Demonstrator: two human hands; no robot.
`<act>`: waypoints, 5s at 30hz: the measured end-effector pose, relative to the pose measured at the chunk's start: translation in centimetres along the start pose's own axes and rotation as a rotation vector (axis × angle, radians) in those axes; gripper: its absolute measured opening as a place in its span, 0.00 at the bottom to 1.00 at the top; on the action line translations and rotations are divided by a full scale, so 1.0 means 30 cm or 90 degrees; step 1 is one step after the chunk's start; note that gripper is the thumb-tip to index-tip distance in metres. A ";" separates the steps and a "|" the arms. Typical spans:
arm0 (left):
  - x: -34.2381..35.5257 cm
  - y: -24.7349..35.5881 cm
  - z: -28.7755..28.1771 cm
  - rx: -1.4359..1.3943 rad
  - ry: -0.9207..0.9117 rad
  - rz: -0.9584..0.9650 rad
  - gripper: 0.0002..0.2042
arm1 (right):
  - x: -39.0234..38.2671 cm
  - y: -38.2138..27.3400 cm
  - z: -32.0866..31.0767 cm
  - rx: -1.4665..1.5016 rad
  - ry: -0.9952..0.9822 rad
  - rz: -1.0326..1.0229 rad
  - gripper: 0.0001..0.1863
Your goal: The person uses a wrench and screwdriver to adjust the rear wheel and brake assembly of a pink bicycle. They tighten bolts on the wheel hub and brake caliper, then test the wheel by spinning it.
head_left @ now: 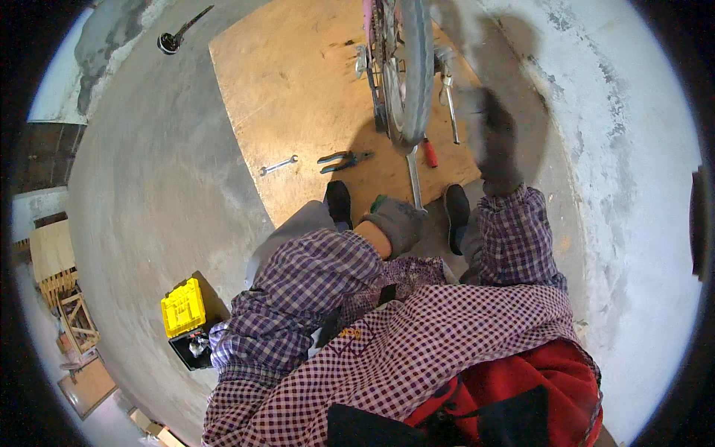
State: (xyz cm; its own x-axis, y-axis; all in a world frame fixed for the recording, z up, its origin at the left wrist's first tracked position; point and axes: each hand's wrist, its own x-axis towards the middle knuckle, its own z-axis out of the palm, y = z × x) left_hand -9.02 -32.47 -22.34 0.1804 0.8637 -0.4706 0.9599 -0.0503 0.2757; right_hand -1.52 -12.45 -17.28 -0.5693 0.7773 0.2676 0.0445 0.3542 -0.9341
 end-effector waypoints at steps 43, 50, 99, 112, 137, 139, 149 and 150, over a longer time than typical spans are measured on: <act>0.055 -0.041 -0.078 -0.090 0.034 -0.011 0.17 | 0.105 0.140 -0.143 0.081 0.013 0.303 0.12; 0.135 -0.017 -0.137 -0.050 -0.024 -0.018 0.19 | 0.165 0.258 -0.297 -0.426 -0.236 0.334 0.11; 0.754 0.112 -0.636 -0.521 0.826 -0.263 0.26 | 0.588 0.241 -0.808 0.363 0.235 0.232 0.26; 0.683 0.126 -0.638 -0.623 0.726 -0.278 0.29 | 0.748 0.233 -0.691 0.782 0.266 0.050 0.20; 1.682 0.385 -0.668 -0.458 0.655 -0.374 0.28 | 1.041 1.257 -1.279 0.616 0.270 0.442 0.11; 1.710 0.352 -0.646 -0.495 0.648 -0.368 0.29 | 1.020 1.318 -1.232 0.638 0.205 0.485 0.08; 1.075 0.127 -0.628 -0.542 0.708 -0.281 0.23 | 0.783 0.896 -0.687 0.771 0.197 0.460 0.16; 0.979 0.109 -0.636 -0.542 0.710 -0.278 0.23 | 0.766 0.806 -0.621 0.700 0.241 0.389 0.18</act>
State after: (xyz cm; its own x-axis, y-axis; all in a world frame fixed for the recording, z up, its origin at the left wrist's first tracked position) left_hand -4.67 2.28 -19.26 -0.7197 0.6832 0.1236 0.4094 0.2739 0.8703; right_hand 1.78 23.66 -29.32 -0.4241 0.8205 -0.3834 -0.5789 -0.5712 -0.5820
